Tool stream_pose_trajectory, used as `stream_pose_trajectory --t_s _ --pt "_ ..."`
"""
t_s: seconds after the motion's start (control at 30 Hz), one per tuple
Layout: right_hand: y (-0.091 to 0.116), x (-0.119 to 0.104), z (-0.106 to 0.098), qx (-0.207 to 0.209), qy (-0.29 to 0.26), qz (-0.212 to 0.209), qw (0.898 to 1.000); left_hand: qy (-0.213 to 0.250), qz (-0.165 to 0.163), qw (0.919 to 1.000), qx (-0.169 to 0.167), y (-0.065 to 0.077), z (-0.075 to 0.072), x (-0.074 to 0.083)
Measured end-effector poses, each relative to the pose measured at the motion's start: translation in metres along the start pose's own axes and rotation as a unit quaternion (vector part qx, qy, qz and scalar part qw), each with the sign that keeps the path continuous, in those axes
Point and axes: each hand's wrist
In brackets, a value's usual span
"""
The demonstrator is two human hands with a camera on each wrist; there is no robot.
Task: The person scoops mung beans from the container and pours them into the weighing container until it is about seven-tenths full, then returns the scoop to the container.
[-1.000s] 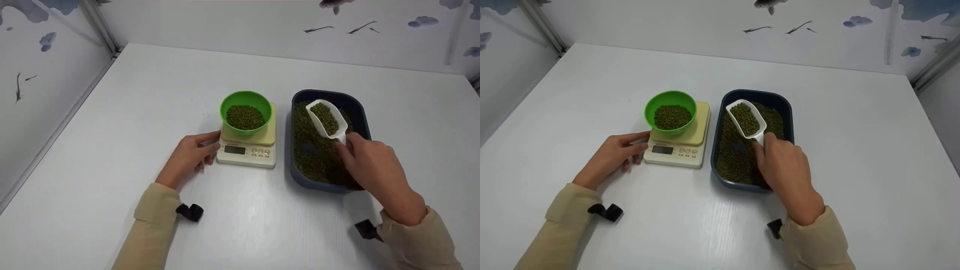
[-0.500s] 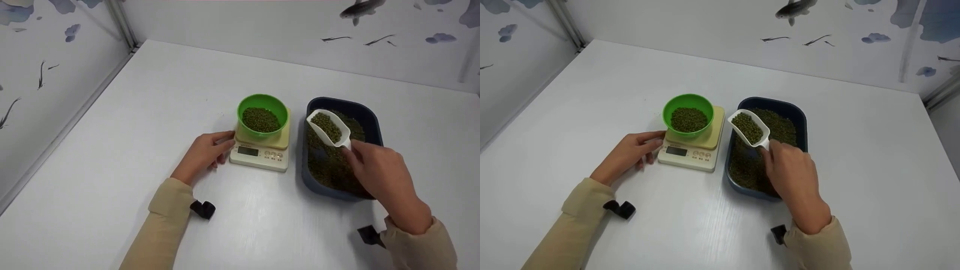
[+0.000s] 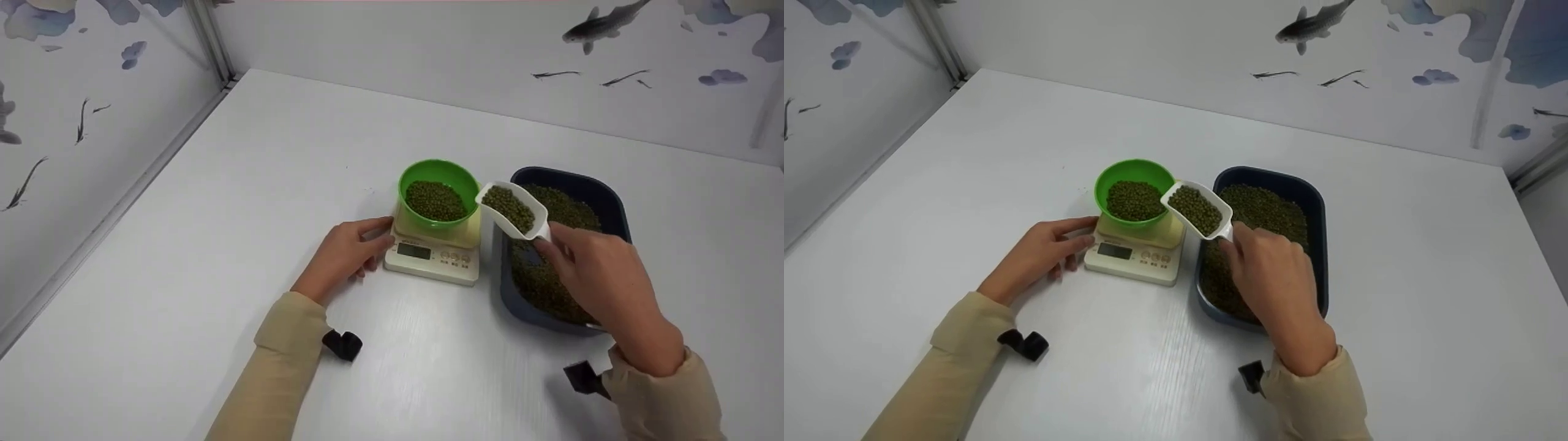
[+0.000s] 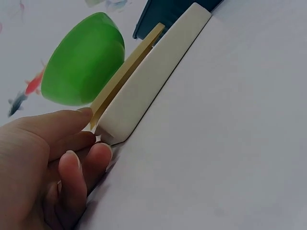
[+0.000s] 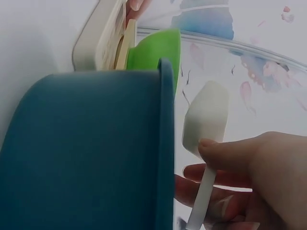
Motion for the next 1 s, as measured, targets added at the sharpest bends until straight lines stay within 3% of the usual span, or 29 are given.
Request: stream_pose_trajectory --t_s 0.3,0.77,1.0 --pt "-0.015 -0.009 0.002 -0.009 -0.029 0.022 0.999 -0.002 0.004 1.0000 -0.004 0.000 -0.003 0.005" --pt "-0.043 -0.018 -0.004 -0.016 -0.038 0.008 0.999 0.000 0.001 1.0000 -0.007 0.000 -0.001 0.001" --pt "-0.055 -0.023 -0.008 -0.021 -0.037 -0.006 0.999 -0.002 0.015 0.9999 -0.004 -0.002 -0.002 -0.002"
Point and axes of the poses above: each hand's wrist, its own y-axis away from the middle knuckle, its own z-axis out of the palm, x = y × z, and after that the axes turned 14 degrees about -z, right-handed
